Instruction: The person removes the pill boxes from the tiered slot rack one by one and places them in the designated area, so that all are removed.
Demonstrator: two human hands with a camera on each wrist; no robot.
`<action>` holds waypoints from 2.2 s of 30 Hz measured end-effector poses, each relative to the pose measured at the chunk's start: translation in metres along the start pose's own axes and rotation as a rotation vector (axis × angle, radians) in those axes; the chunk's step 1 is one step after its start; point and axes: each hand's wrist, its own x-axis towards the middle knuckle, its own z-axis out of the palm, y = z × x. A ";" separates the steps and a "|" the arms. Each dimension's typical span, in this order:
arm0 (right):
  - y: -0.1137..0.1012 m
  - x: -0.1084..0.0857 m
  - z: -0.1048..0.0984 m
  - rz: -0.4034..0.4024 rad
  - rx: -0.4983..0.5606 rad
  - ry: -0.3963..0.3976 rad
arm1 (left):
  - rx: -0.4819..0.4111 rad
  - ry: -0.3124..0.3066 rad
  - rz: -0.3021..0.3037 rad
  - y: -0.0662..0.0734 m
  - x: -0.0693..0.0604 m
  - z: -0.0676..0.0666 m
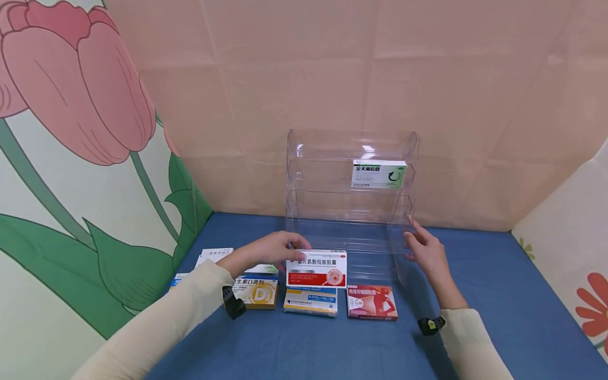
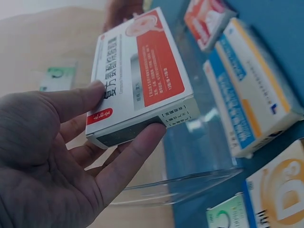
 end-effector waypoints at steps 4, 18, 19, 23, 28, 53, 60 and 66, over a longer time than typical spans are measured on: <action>0.000 0.000 0.000 0.006 0.000 0.004 | -0.037 -0.043 -0.016 -0.010 0.001 0.010; 0.001 -0.001 0.001 -0.015 -0.005 0.004 | -0.162 -0.190 -0.029 -0.037 -0.006 0.049; 0.001 -0.001 0.001 -0.014 -0.010 0.005 | -0.166 -0.193 -0.034 -0.039 -0.007 0.051; 0.000 -0.001 0.001 -0.005 -0.016 0.002 | -0.190 -0.221 -0.054 -0.046 -0.011 0.058; 0.000 -0.001 0.002 0.000 -0.021 -0.004 | -0.245 -0.257 -0.085 -0.053 -0.020 0.065; 0.000 0.000 0.000 0.004 -0.013 0.000 | -0.009 -0.199 0.004 -0.069 -0.041 0.087; 0.002 0.001 0.000 0.018 -0.024 0.003 | 0.258 -0.155 0.096 -0.061 -0.043 0.085; 0.002 0.001 0.001 0.025 0.004 -0.005 | 0.322 -0.146 0.114 -0.051 -0.046 0.078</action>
